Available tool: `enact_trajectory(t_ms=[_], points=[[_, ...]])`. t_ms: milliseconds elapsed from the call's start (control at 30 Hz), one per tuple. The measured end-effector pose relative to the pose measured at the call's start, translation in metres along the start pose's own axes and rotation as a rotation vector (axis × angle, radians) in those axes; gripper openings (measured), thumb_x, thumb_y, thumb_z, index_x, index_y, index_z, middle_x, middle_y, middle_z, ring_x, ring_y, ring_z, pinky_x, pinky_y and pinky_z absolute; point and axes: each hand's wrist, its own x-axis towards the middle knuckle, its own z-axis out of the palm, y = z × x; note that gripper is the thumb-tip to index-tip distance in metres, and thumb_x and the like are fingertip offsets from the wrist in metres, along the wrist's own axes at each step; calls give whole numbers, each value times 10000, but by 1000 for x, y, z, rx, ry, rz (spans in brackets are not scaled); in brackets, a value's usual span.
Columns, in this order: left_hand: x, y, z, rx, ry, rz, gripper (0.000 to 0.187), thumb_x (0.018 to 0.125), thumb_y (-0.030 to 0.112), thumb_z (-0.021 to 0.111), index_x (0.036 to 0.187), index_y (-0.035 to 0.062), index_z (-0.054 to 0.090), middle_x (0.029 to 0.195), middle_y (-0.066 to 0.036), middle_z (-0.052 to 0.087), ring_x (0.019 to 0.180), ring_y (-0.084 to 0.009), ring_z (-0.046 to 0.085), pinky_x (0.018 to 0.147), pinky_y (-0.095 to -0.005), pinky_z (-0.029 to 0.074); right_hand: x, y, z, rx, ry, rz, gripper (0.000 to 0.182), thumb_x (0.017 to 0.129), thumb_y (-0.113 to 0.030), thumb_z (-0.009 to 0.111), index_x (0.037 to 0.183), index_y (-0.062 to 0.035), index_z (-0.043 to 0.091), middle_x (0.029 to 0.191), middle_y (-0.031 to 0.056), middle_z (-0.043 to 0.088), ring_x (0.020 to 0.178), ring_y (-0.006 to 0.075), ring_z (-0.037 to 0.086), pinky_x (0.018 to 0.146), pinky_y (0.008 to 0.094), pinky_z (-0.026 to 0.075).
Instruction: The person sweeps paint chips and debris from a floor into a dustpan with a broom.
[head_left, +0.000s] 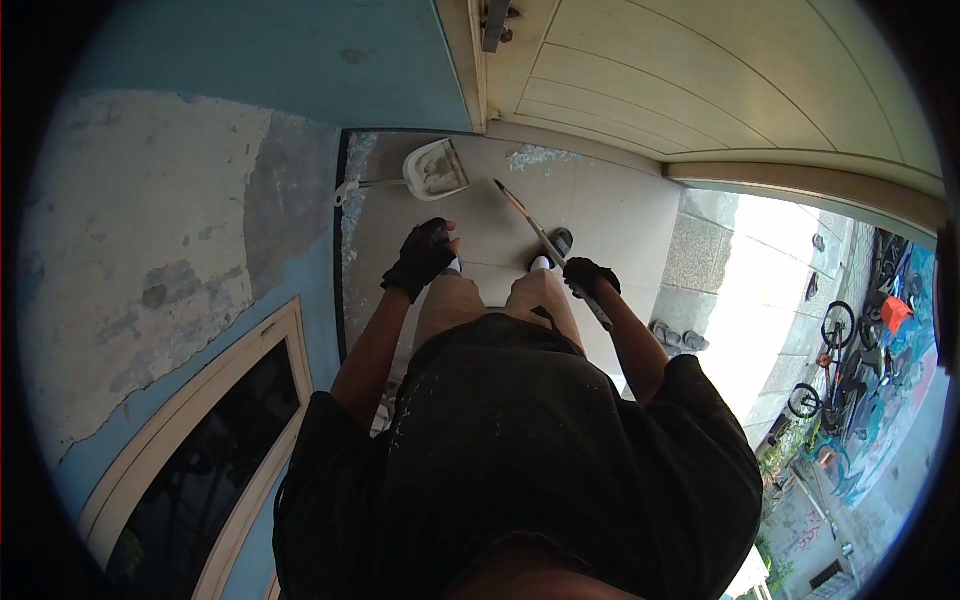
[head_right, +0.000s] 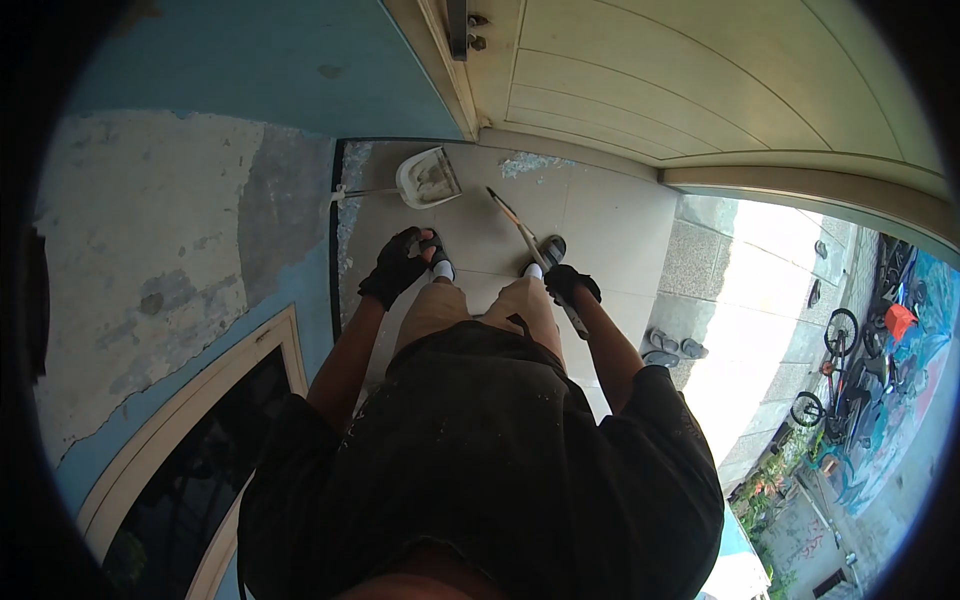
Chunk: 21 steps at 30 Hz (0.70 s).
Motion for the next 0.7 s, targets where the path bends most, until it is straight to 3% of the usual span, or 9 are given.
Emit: enact_trajectory(t_ms=[67, 133, 300, 367, 433, 467, 700], points=[[5, 0, -2, 15, -38, -42, 336, 750, 251, 695, 1044, 116, 604, 975, -108, 645, 908, -275, 617, 812, -374, 483, 4, 3, 4, 35, -14, 14, 177, 850, -227, 524, 812, -54, 530, 668, 65, 533, 509, 166, 497, 459, 327, 443], [9, 4, -2, 2, -31, -26, 339, 748, 253, 695, 1045, 118, 604, 975, -111, 644, 908, -280, 616, 815, -375, 482, -1, 3, 7, 522, -103, 172, 207, 857, -224, 523, 836, -26, 577, 663, 72, 557, 508, 176, 520, 469, 328, 455], [15, 5, 2, -14, -53, -16, 350, 744, 266, 696, 1050, 123, 605, 977, -112, 644, 903, -291, 615, 819, -377, 482, 5, 11, 12, 267, -127, 62, 186, 844, -229, 540, 804, -47, 552, 623, 60, 541, 467, 185, 509, 414, 311, 421], [14, 7, 4, 32, -47, 29, 348, 748, 275, 689, 1052, 129, 604, 983, -104, 644, 908, -284, 610, 820, -376, 481, 4, 8, 5, 516, -227, -34, 170, 822, -225, 566, 766, -68, 534, 585, 50, 519, 414, 176, 475, 372, 304, 379], [12, 10, 5, 10, -77, 8, 345, 751, 275, 685, 1054, 130, 604, 987, -99, 643, 913, -282, 606, 826, -375, 477, -8, -3, -1, 593, -165, -190, 159, 798, -219, 575, 739, -79, 527, 551, 49, 497, 377, 164, 447, 348, 295, 348], [12, 12, 5, -12, -104, -14, 343, 753, 275, 682, 1055, 132, 603, 992, -95, 643, 919, -280, 602, 832, -374, 473, 23, -8, -8, 600, -189, 101, 92, 759, -159, 554, 727, -89, 504, 564, 35, 488, 387, 136, 431, 345, 262, 311], [12, 23, 8, 61, -134, -31, 293, 783, 244, 665, 1031, 96, 614, 1014, -81, 655, 993, -263, 606, 867, -362, 467, 17, -13, -18, 597, 3, -17, 115, 788, -196, 508, 756, -89, 485, 561, 33, 470, 376, 142, 416, 336, 279, 329]])
